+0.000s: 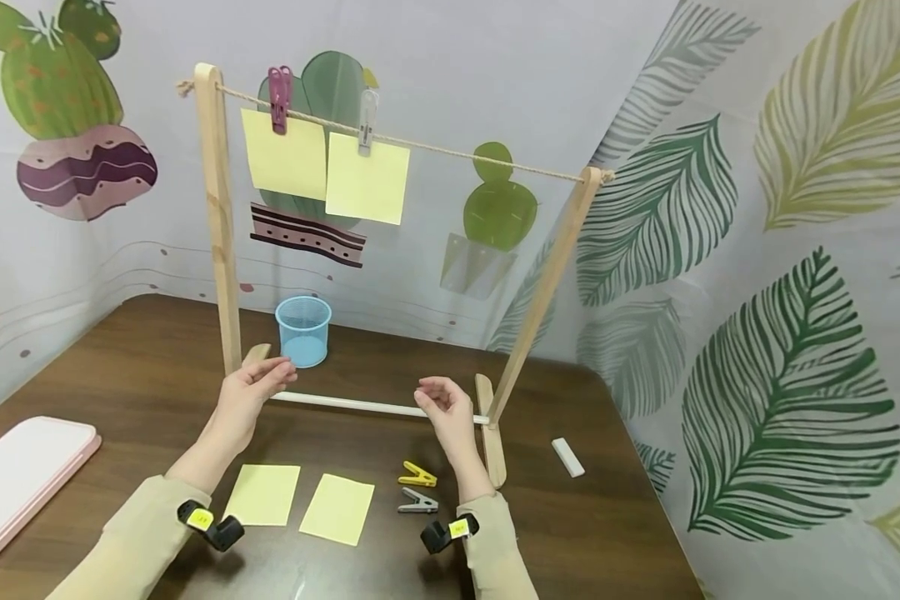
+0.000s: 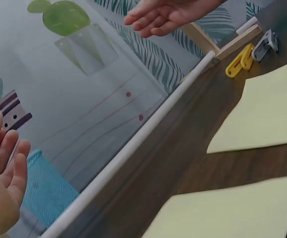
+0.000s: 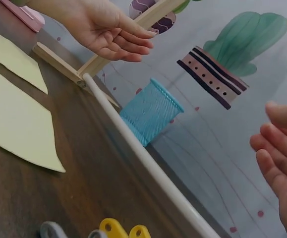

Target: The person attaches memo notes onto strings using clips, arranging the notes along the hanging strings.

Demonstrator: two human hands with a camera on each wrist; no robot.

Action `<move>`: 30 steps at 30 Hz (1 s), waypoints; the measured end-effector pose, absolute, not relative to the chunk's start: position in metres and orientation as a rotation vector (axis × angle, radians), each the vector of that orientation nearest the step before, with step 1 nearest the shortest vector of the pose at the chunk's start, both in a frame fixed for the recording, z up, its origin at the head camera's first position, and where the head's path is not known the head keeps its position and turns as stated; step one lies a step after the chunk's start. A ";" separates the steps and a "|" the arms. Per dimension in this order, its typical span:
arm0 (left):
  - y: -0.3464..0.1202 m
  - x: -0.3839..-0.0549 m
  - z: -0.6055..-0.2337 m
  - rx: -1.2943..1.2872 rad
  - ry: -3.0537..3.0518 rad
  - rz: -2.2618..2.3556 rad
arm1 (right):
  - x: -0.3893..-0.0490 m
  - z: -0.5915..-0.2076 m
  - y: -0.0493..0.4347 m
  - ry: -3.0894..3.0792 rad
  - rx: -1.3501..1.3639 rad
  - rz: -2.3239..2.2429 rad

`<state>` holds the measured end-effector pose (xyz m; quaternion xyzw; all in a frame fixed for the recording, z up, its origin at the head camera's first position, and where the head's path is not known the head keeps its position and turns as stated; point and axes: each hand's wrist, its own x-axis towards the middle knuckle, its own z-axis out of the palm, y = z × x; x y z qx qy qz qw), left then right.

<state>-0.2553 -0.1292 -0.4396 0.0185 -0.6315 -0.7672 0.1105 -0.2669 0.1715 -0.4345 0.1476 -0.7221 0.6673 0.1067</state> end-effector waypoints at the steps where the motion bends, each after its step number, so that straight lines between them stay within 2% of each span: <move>1: -0.130 -0.255 -0.441 0.053 -1.866 -2.256 | -0.266 -0.435 0.172 -2.159 0.416 1.947; 8: -0.136 -0.251 -0.455 0.071 -2.041 -2.229 | -0.252 -0.428 0.178 -2.373 0.413 1.850; 13: -0.141 -0.250 -0.462 0.043 -2.187 -2.188 | -0.255 -0.440 0.186 -2.437 0.446 1.826; 21: -0.149 -0.249 -0.467 -0.120 -2.417 -2.056 | -0.259 -0.453 0.198 -2.552 0.493 1.786; 30: -0.161 -0.251 -0.467 -0.372 -2.574 -1.983 | -0.258 -0.453 0.203 -2.729 0.674 1.654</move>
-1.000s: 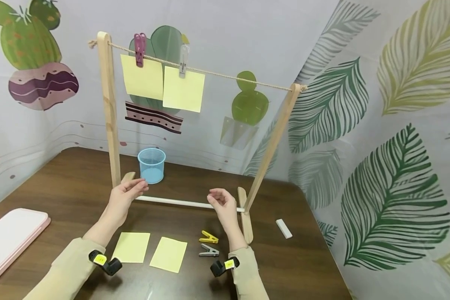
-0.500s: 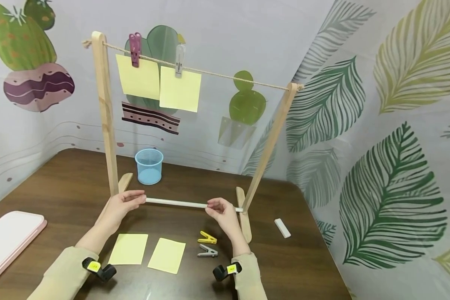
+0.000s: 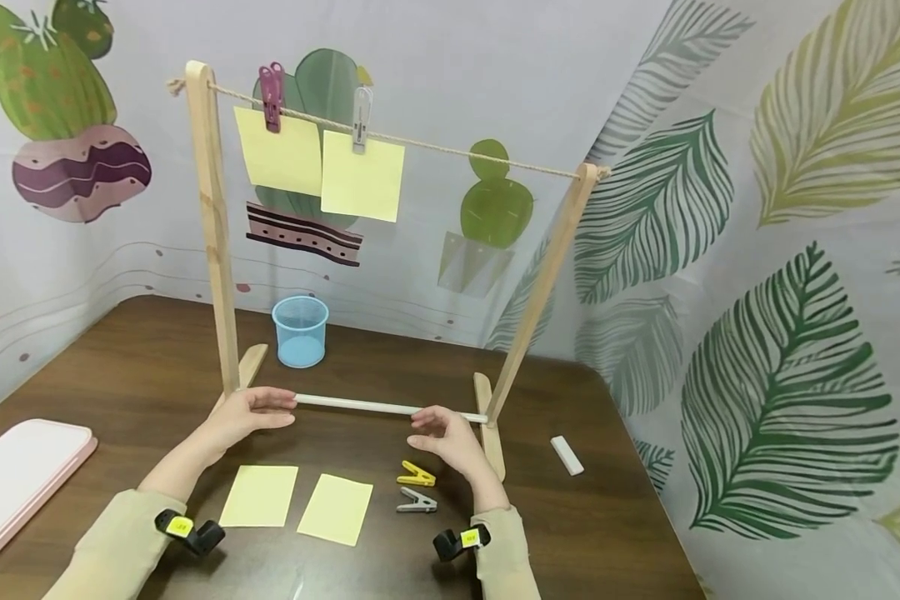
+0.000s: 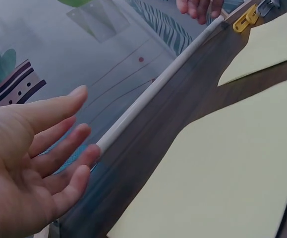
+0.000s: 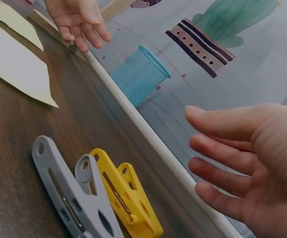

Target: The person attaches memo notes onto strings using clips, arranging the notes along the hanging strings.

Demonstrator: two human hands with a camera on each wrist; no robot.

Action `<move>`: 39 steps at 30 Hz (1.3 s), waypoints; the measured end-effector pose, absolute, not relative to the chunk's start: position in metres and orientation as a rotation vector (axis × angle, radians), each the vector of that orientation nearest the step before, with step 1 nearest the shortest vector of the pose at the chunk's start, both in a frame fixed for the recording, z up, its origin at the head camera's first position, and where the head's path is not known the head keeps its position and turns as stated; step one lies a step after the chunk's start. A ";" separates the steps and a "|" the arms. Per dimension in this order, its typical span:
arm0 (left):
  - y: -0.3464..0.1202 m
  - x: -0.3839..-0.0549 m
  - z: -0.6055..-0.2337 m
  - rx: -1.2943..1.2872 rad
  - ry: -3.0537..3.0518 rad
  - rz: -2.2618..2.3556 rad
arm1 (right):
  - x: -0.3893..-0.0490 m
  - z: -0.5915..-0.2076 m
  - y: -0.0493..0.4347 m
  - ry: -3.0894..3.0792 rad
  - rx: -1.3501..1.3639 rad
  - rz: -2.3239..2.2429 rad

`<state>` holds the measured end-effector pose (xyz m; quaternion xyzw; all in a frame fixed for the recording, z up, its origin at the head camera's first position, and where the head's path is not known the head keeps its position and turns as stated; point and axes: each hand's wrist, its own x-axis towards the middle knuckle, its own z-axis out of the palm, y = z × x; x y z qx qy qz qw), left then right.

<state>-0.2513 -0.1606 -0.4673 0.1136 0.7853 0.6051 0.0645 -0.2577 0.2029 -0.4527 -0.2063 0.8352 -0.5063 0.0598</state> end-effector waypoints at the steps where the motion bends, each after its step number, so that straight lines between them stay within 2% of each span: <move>1: -0.162 -0.251 -0.467 0.360 2.368 1.803 | -0.257 -0.452 0.203 2.543 -0.633 -1.504; 21: -0.172 -0.248 -0.464 0.835 2.365 1.254 | -0.256 -0.452 0.204 2.599 -0.680 -1.154; 39: -0.168 -0.245 -0.474 0.936 2.429 1.129 | -0.254 -0.454 0.200 2.526 -0.748 -0.975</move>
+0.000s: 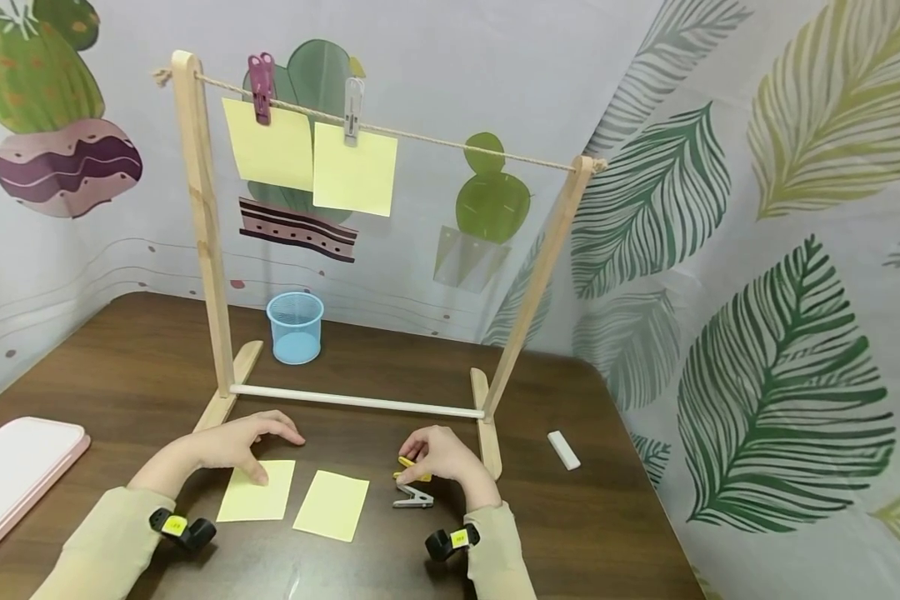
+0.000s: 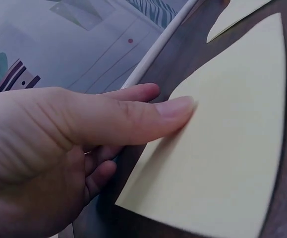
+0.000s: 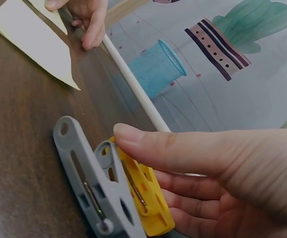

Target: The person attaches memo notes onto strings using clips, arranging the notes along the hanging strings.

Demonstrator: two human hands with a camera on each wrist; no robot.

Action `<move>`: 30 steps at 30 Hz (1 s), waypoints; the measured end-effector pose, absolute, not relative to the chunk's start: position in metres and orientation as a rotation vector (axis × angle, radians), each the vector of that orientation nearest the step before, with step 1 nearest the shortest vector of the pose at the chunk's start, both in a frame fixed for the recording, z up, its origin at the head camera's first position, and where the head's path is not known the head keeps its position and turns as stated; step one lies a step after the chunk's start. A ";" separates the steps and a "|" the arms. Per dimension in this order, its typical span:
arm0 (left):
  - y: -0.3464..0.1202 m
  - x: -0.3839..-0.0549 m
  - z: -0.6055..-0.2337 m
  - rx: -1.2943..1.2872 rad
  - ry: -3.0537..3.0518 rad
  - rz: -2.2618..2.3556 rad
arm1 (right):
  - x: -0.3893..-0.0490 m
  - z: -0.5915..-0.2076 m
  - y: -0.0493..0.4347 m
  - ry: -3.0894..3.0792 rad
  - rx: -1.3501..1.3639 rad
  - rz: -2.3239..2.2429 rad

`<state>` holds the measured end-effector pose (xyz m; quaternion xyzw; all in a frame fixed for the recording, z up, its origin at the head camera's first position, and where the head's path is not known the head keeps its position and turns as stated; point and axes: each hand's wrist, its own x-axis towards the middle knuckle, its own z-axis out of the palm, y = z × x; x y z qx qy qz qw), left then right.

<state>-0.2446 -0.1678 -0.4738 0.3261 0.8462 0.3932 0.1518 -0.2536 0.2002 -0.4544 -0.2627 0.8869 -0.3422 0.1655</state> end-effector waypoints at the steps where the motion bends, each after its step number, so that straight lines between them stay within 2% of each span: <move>1: -0.168 -0.245 -0.474 0.940 2.436 1.119 | -0.254 -0.455 0.200 2.529 -0.748 -0.969; 17: -0.167 -0.245 -0.471 1.090 2.531 1.017 | -0.252 -0.457 0.198 2.552 -0.744 -0.952; 30: -0.164 -0.244 -0.467 0.982 2.578 1.081 | -0.255 -0.458 0.206 2.516 -0.737 -0.981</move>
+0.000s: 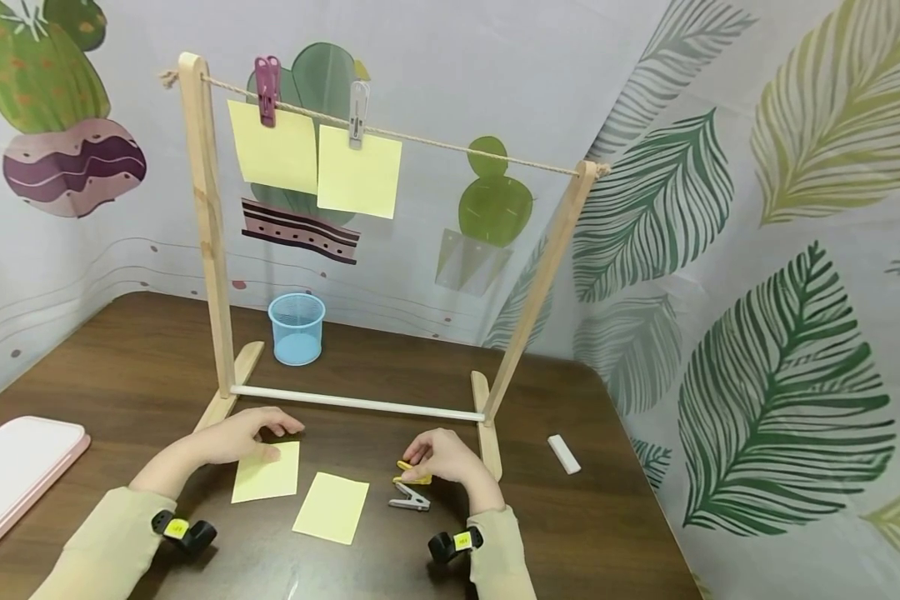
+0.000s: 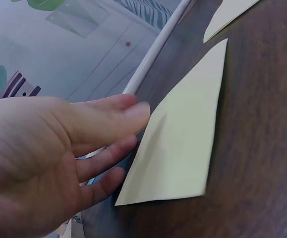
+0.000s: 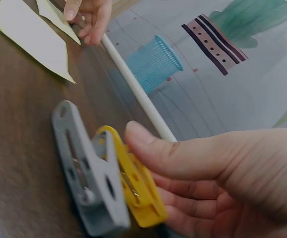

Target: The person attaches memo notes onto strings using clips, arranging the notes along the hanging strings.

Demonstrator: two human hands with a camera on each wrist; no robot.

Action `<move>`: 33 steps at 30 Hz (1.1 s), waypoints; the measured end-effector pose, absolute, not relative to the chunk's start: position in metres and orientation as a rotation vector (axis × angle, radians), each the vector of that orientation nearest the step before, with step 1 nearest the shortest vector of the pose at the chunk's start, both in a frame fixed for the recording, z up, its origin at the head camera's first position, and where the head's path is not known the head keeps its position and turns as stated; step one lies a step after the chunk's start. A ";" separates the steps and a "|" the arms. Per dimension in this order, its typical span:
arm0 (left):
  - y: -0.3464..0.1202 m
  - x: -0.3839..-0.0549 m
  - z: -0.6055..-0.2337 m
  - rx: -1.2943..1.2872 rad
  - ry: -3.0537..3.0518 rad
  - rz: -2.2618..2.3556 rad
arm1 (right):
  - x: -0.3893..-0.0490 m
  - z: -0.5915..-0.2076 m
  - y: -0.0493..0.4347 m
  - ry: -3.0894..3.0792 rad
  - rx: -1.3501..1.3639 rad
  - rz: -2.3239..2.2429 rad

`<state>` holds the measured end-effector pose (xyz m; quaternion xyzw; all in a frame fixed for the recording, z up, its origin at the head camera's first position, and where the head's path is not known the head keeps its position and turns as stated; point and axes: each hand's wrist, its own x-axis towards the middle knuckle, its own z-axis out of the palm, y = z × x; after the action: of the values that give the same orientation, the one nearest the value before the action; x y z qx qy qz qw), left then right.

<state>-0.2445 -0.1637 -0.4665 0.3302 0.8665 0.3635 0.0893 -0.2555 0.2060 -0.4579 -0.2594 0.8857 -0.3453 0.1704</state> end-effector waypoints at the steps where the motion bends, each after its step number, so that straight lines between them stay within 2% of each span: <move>1: -0.164 -0.245 -0.466 0.961 2.579 1.095 | -0.255 -0.458 0.207 2.503 -0.730 -0.990; 15: -0.161 -0.238 -0.461 0.776 2.625 1.023 | -0.254 -0.454 0.212 2.463 -0.710 -1.019; 33: -0.158 -0.236 -0.458 0.810 2.618 1.004 | -0.258 -0.460 0.212 2.664 -0.691 -1.009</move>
<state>-0.2365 -0.1580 -0.4583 0.2759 0.8914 0.3419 0.1111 -0.2575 0.2124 -0.4598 -0.2344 0.9038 -0.3423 0.1049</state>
